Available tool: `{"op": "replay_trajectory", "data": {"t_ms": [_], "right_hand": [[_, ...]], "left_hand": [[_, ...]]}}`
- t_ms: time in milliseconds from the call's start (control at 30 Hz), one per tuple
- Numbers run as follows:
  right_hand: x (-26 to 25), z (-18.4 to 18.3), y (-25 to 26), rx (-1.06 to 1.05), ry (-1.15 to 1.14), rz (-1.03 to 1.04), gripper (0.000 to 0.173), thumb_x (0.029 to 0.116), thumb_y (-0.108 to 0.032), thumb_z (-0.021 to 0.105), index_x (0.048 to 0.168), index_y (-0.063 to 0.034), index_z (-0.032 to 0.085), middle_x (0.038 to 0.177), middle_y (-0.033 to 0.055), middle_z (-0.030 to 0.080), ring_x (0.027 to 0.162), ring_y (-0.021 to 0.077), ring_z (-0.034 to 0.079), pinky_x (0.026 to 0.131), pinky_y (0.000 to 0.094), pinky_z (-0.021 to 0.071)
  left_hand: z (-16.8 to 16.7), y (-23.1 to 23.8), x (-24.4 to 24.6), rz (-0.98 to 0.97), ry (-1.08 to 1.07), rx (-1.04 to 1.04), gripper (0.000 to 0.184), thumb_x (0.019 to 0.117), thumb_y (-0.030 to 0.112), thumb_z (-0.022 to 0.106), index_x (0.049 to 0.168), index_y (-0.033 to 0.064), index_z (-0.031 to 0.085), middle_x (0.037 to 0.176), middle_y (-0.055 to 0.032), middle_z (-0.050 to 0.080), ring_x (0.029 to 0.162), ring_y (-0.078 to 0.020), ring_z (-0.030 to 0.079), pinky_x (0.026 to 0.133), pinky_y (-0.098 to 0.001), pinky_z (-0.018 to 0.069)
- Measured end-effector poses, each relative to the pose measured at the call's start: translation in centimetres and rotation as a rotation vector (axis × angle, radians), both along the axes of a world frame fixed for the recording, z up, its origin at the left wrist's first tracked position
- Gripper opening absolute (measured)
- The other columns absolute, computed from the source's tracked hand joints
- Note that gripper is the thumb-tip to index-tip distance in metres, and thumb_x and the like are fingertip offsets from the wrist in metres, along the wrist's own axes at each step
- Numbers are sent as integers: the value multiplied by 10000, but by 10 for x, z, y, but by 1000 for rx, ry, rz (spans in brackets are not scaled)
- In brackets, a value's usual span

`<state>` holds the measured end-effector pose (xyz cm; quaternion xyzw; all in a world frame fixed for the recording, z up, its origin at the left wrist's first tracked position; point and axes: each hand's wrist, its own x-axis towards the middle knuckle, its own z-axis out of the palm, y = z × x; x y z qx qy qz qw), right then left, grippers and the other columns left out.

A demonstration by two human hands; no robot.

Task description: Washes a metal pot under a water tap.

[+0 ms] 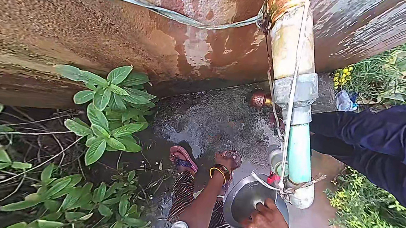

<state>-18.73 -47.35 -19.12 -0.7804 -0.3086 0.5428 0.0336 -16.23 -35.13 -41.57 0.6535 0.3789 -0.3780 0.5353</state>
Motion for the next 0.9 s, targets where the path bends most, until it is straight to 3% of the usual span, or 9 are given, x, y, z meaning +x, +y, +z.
{"op": "replay_trajectory", "data": {"t_ms": [67,200,300,367,433,567,667,800,900], "right_hand": [[5,5,4,-15,33,0,252,928,-88,615,1144,-74,744,964,193,734,1026,389,668,999,575,390],[-4,4,-15,-25,63,-28,255,963,-49,564,1152,-45,736,1036,216,722,1109,404,640,1069,569,356],[-18,-6,-38,-123,153,-4,299,993,15,515,1217,-16,711,1188,253,691,1265,439,574,1173,573,293],[-28,-12,-51,-162,148,3,293,988,49,507,1183,12,723,1199,270,687,1273,458,572,1188,576,287],[-28,-13,-52,-219,171,8,290,1001,55,482,1176,42,712,1204,273,685,1280,455,564,1188,589,271],[-6,-4,-26,-354,242,33,318,1069,-45,408,1204,63,675,1229,254,678,1288,421,554,1133,575,312],[7,7,0,-307,223,54,308,1054,-46,427,1211,31,680,1181,242,696,1225,411,594,1085,578,348],[26,21,23,-214,244,72,282,1002,-83,542,1238,6,668,1123,238,704,1145,422,625,1085,613,332],[18,20,9,-179,198,52,290,1004,-49,524,1255,-4,662,1112,236,701,1157,419,609,1074,583,334]], "left_hand": [[11,-6,4,-51,30,-21,419,1019,160,635,1360,-68,554,1283,-272,629,1175,-338,642,1041,-468,498],[29,-3,13,-226,47,-97,503,1045,79,547,1489,-99,390,1476,-294,490,1384,-348,491,1166,-441,371],[4,7,-5,61,-125,-268,673,915,-154,550,1534,-77,297,1478,-292,459,1297,-299,540,1068,-402,465],[9,5,-7,267,-135,-392,664,897,-208,481,1512,-24,311,1396,-237,500,1142,-228,601,925,-371,543],[9,5,-9,334,-101,-428,650,917,-198,457,1519,-4,311,1389,-231,506,1122,-237,611,904,-395,555],[5,1,-6,-49,-4,-98,495,976,-12,623,1440,-87,467,1385,-290,561,1261,-338,582,1082,-445,457],[7,-9,-5,-298,127,-6,412,1027,127,596,1373,-90,540,1373,-296,573,1295,-373,566,1110,-490,429],[28,-23,0,-319,149,-130,443,1041,84,556,1433,-95,454,1366,-290,560,1231,-346,588,1053,-456,468],[36,-19,-3,-383,-4,-266,546,1044,19,496,1538,-87,287,1481,-294,467,1347,-318,510,1129,-419,403]]}}
